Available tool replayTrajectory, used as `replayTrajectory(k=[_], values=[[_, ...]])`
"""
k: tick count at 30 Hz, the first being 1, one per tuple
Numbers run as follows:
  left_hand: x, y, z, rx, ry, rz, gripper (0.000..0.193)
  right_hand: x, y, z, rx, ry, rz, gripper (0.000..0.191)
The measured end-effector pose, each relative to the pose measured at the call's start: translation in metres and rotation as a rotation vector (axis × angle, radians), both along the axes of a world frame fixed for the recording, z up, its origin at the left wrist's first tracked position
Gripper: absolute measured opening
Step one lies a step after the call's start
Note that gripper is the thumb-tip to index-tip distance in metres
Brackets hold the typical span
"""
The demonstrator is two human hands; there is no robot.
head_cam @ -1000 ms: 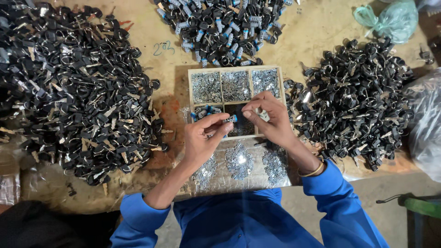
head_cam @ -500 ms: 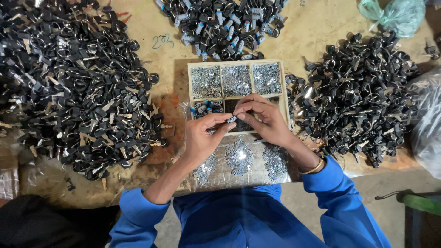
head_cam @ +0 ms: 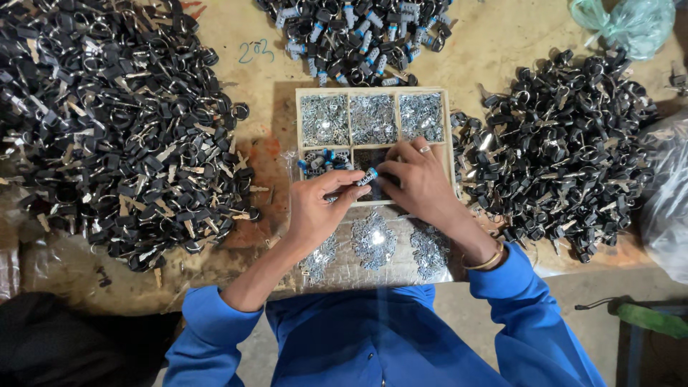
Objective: The person sits at a workbench covered with piles of key blanks and assembles keys one at a time, picking a key blank, inserting small metal components into it by hand, and placing the finished key into a compartmented box. At one point they pour small metal parts from a bottle into the box compartments.
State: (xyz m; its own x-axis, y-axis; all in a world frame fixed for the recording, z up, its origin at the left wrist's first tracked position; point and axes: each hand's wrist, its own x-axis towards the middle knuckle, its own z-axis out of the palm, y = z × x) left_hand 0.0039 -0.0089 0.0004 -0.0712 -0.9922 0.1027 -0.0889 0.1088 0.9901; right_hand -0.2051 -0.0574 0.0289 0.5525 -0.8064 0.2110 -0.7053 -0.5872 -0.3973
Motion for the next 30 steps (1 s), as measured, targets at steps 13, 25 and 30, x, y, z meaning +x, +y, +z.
replayTrajectory(k=[13,25,30], values=[[0.001,-0.001,0.012,-0.018,-0.057,0.004,0.024,-0.007,-0.001,0.025,0.101,-0.303,0.116,0.012],[0.0,0.001,0.004,-0.025,-0.053,0.028,0.025,-0.001,0.002,0.021,0.171,-0.413,0.153,0.011],[0.0,0.002,0.0,-0.028,-0.048,0.028,0.025,-0.001,0.005,0.02,0.133,-0.385,0.162,0.011]])
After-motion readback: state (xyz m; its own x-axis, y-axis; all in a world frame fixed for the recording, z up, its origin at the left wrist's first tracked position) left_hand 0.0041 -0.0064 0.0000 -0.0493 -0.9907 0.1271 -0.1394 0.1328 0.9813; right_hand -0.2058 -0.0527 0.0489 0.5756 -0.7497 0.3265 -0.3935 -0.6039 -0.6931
